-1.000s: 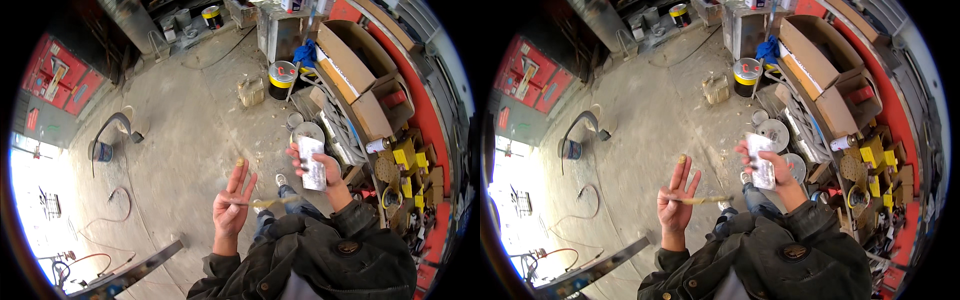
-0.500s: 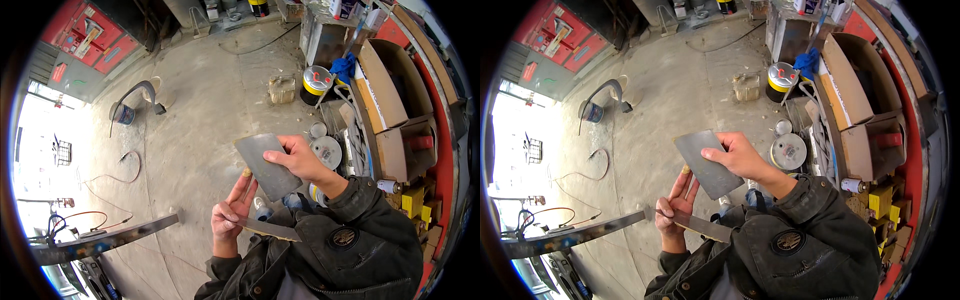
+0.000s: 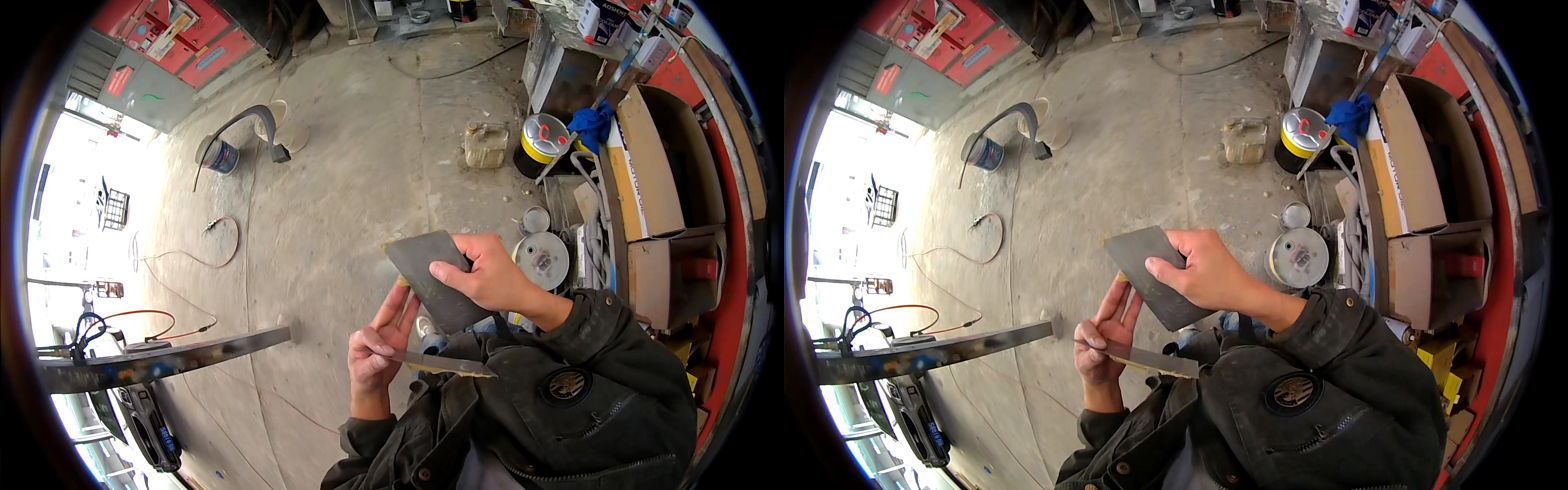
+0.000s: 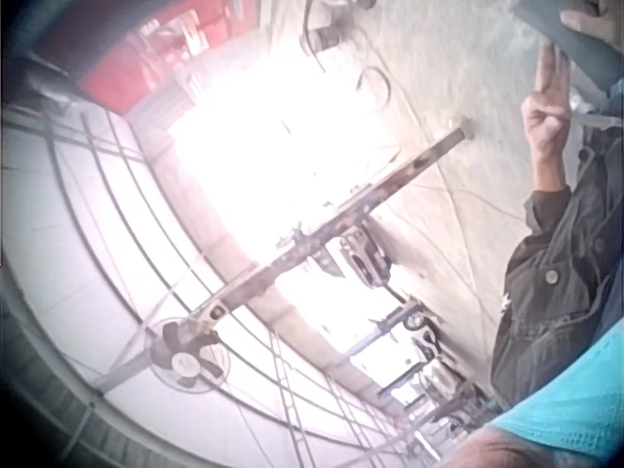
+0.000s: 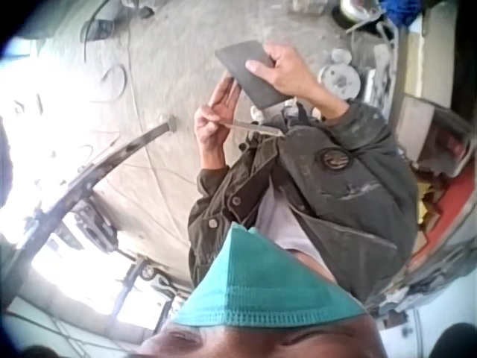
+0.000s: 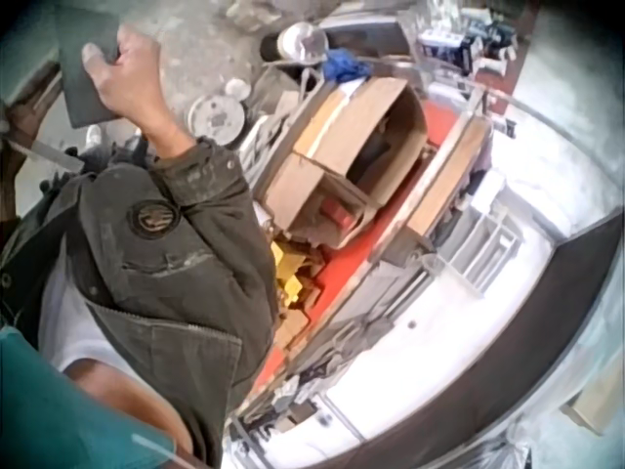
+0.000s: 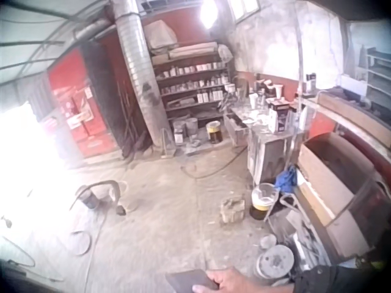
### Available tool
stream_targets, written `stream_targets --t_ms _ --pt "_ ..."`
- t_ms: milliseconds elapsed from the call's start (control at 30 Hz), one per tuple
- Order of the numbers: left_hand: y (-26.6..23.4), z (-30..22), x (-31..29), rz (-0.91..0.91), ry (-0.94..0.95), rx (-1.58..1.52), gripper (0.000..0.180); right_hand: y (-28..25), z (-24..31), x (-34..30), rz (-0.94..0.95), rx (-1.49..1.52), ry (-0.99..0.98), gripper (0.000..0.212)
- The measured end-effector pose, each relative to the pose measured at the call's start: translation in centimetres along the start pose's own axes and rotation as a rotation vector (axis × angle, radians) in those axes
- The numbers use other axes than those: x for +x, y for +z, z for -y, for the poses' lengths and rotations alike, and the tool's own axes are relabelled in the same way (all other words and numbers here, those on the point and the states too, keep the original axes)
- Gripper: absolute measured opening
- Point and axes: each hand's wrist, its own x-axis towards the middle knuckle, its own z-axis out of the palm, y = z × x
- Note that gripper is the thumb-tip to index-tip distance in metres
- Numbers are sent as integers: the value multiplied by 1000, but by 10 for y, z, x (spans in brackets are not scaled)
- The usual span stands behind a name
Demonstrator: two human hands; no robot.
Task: The person sands a curved black car part with a yellow sanding block and sandpaper, then uses a pneumatic air gun to blow dust off the part. The person retrieves more sandpaper from a shelf and continues sanding the part.
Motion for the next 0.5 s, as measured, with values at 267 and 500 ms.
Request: stream_targets --t_ms 267,500 --pt "-6 0 -9 -75 17 8 9 2 -7 0 71 21 24 17" --pt "0 -7 -7 14 27 4 10 -15 5 16 41 100 103 18"
